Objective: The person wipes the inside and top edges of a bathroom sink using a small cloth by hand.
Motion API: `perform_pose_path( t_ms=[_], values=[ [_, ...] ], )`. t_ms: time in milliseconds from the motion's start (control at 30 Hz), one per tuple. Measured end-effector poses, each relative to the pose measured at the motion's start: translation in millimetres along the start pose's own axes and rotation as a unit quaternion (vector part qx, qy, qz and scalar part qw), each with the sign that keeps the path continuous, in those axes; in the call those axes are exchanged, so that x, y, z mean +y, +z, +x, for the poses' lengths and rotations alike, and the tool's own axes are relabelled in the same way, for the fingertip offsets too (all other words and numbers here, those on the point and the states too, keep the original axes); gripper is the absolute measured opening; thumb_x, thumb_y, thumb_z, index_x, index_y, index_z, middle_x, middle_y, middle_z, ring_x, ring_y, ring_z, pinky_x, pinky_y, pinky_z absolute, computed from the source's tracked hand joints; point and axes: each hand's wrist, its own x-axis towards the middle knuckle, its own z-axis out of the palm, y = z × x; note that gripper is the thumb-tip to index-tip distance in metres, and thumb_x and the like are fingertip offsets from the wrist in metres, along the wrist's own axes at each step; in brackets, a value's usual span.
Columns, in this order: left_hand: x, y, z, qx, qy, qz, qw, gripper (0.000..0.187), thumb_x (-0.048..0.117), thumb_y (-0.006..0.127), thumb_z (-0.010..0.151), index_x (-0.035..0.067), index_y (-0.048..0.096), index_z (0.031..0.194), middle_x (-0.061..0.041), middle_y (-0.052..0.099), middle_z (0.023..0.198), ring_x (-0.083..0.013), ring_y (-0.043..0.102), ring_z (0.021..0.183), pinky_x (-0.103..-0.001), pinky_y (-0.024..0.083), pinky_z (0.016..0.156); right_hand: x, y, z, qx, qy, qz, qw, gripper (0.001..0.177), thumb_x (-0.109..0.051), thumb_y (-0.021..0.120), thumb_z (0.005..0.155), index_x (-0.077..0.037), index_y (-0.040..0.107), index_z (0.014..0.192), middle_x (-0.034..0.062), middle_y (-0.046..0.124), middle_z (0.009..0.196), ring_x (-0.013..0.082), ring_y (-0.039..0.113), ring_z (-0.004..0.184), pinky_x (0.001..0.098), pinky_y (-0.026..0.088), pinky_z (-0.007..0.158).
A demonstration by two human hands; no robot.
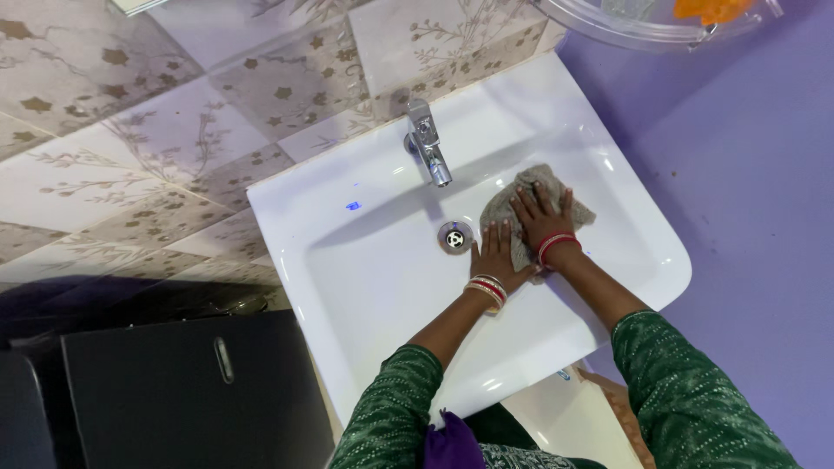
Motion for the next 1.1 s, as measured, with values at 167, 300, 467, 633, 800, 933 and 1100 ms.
perform_pose_path(
  t_ms=[167,300,467,633,800,933,1100],
  values=[
    [32,-18,82,0.028,0.013,-0.026,0.999,0.132,0.083,0.059,0.073,0.016,-0.008,0.165,-0.018,-0.001,0.173,-0.0327,0.002,0.16,-0.06,0.01,0.123,58,-9,28,0.145,0.06,-0.074,0.985,0.078,-0.042,0.051,0.098,-0.028,0.013,0.165,-0.0007,0.004,0.174,0.0258,0.003,0.158,0.0687,0.001,0.118],
    [42,-31,83,0.0,0.016,-0.018,1.0,0.132,0.082,0.063,0.072,0.02,-0.005,0.167,-0.019,-0.001,0.172,-0.0339,0.002,0.16,-0.06,0.011,0.124,67,9,26,0.156,0.066,-0.007,0.986,0.08,-0.034,0.056,0.099,-0.019,0.017,0.167,0.0098,0.011,0.174,0.032,0.015,0.158,0.0563,0.013,0.124],
    [22,-29,27,-0.108,0.098,0.088,0.985,0.125,0.091,0.052,0.075,0.022,0.0,0.164,-0.019,-0.004,0.172,-0.0359,0.0,0.159,-0.062,0.006,0.123,31,23,-32,0.005,0.09,0.067,0.994,0.086,-0.03,0.06,0.094,-0.009,0.017,0.166,0.02,0.012,0.171,0.0392,0.02,0.153,0.0505,0.026,0.12],
    [8,-26,-44,-0.186,0.116,0.066,0.973,0.132,0.092,0.048,0.072,0.014,-0.004,0.165,-0.019,0.0,0.172,-0.0351,0.004,0.158,-0.06,0.005,0.123,10,23,-79,-0.108,0.073,0.192,0.973,0.077,-0.036,0.053,0.1,-0.014,0.013,0.164,0.0201,0.007,0.171,0.0419,0.014,0.153,0.0495,0.029,0.121],
    [8,-32,-7,-0.107,0.084,0.019,0.99,0.134,0.089,0.05,0.075,0.007,-0.006,0.164,-0.017,-0.001,0.173,-0.0318,0.002,0.159,-0.06,0.003,0.123,15,3,-38,-0.027,0.046,-0.032,0.998,0.078,-0.03,0.053,0.098,-0.02,0.014,0.165,0.0097,0.008,0.171,0.0323,0.003,0.157,0.0588,0.006,0.122],
    [11,-44,61,-0.039,0.013,0.055,0.998,0.132,0.087,0.049,0.076,0.007,-0.008,0.163,-0.013,-0.003,0.173,-0.0279,-0.001,0.159,-0.06,0.003,0.123,54,-23,22,0.082,0.022,-0.011,0.996,0.07,-0.037,0.052,0.099,-0.027,0.02,0.161,0.0035,0.01,0.171,0.028,0.004,0.158,0.0651,0.002,0.122],
    [22,-44,77,-0.05,0.034,0.057,0.997,0.131,0.089,0.048,0.076,0.005,-0.005,0.162,-0.013,-0.004,0.173,-0.0277,-0.003,0.159,-0.057,0.001,0.124,63,-6,32,0.148,0.015,0.036,0.988,0.074,-0.038,0.056,0.098,-0.024,0.024,0.163,0.0102,0.013,0.172,0.0339,0.012,0.157,0.0556,0.015,0.123]
  ],
)
